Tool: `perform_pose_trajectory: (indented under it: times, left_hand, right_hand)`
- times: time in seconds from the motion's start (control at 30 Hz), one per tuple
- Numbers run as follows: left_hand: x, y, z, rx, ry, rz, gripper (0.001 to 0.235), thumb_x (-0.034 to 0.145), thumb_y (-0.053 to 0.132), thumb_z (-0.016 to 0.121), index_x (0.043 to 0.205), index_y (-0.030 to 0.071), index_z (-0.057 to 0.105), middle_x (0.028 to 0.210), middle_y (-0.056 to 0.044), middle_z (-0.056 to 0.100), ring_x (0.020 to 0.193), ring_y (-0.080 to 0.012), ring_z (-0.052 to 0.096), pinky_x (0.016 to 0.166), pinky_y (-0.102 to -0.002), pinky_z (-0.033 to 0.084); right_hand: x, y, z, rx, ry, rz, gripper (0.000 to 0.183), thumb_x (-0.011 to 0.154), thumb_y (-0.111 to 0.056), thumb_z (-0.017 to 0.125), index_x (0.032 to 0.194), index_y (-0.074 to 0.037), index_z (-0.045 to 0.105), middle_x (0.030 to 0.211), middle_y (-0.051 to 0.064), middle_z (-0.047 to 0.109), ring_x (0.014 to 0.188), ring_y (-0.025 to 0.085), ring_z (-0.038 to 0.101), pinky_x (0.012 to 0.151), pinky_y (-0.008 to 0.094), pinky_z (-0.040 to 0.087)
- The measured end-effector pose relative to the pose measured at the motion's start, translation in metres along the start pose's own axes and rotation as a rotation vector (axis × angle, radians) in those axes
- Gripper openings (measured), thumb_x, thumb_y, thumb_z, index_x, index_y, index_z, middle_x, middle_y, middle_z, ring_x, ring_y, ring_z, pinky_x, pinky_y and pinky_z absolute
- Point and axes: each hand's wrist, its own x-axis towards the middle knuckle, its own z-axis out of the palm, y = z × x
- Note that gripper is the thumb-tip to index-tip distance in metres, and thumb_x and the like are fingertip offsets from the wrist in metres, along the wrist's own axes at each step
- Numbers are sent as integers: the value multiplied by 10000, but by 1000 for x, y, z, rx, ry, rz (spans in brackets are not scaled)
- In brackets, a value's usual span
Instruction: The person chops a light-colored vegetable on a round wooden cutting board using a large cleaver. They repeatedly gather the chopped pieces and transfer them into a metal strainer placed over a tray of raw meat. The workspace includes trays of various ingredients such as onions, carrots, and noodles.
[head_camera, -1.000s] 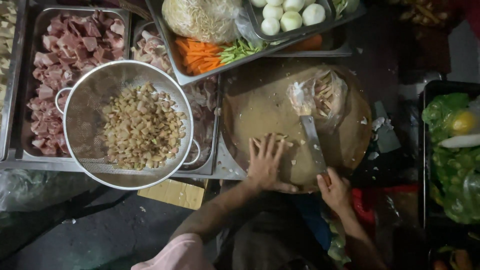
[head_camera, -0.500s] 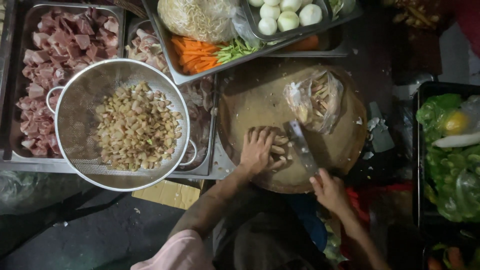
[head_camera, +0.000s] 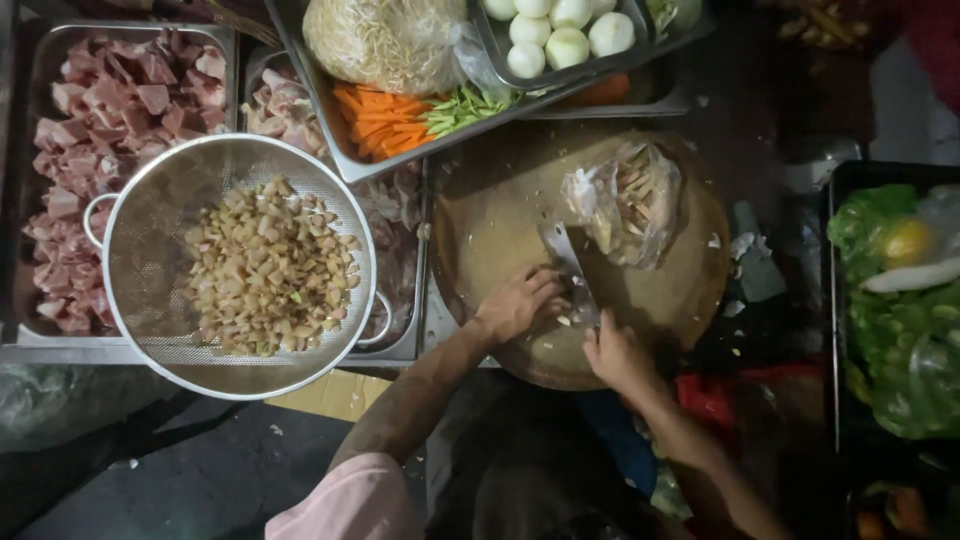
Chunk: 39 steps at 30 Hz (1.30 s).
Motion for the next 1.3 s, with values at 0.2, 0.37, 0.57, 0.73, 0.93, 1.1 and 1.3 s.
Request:
perform_pose_trajectory:
  times: [0.2, 0.37, 0.57, 0.73, 0.93, 1.1, 1.3]
  left_hand:
    - [-1, 5, -3, -4, -5, -9, 320, 1022, 379, 483, 1093, 103, 628, 1151, -122, 591, 1022, -370, 595, 904, -449, 523]
    - [-4, 1, 8, 81, -1, -21, 282, 981, 367, 530, 1059, 114, 626, 1175, -117, 602, 1037, -365, 597, 931, -436, 518]
    - [-4, 1, 6, 17, -59, -34, 314, 967, 389, 501, 1079, 121, 619, 1176, -115, 611, 1031, -379, 611, 929, -463, 517]
    - [3, 3, -8, 26, -52, -26, 248, 950, 336, 540, 1044, 122, 623, 1135, -93, 613, 1009, -348, 607, 899, -425, 528]
    - [-3, 3, -2, 1, -22, 3, 287, 887, 360, 648, 1062, 132, 641, 1111, -79, 618, 1000, -323, 599, 889, -406, 531]
    - [0, 7, -51, -152, -164, -54, 476, 856, 452, 671, 1159, 95, 589, 1289, -133, 518, 1136, -396, 540, 1010, -482, 500]
    - [0, 9, -59, -61, -166, 192, 266, 949, 276, 560, 1022, 30, 633, 1011, -172, 590, 1057, -398, 559, 1054, -485, 428]
  right_hand:
    - [4, 3, -17, -35, -26, -67, 398, 925, -355, 564, 1159, -34, 583, 711, 228, 732, 732, 450, 749, 583, 541, 576]
    - [0, -15, 7, 20, -1, 1, 329, 962, -307, 538, 1162, -47, 545, 719, 218, 729, 762, 415, 759, 626, 531, 588]
    - [-3, -32, -20, 94, -96, 115, 366, 859, -268, 602, 1144, -40, 581, 825, 255, 759, 847, 463, 757, 690, 575, 595]
    - [14, -8, 4, 14, -13, 33, 310, 935, -351, 555, 1119, -101, 559, 787, 196, 758, 805, 387, 771, 650, 503, 605]
    - [5, -25, 23, 19, -54, 104, 369, 908, -318, 571, 1170, -58, 552, 804, 240, 759, 821, 425, 771, 659, 533, 604]
    - [22, -7, -1, -46, -10, -18, 403, 972, -417, 531, 1168, -70, 588, 751, 273, 729, 834, 447, 757, 683, 546, 591]
    - [15, -27, -42, 117, -149, -125, 331, 991, -322, 507, 1108, -19, 574, 725, 284, 719, 759, 442, 757, 591, 526, 553]
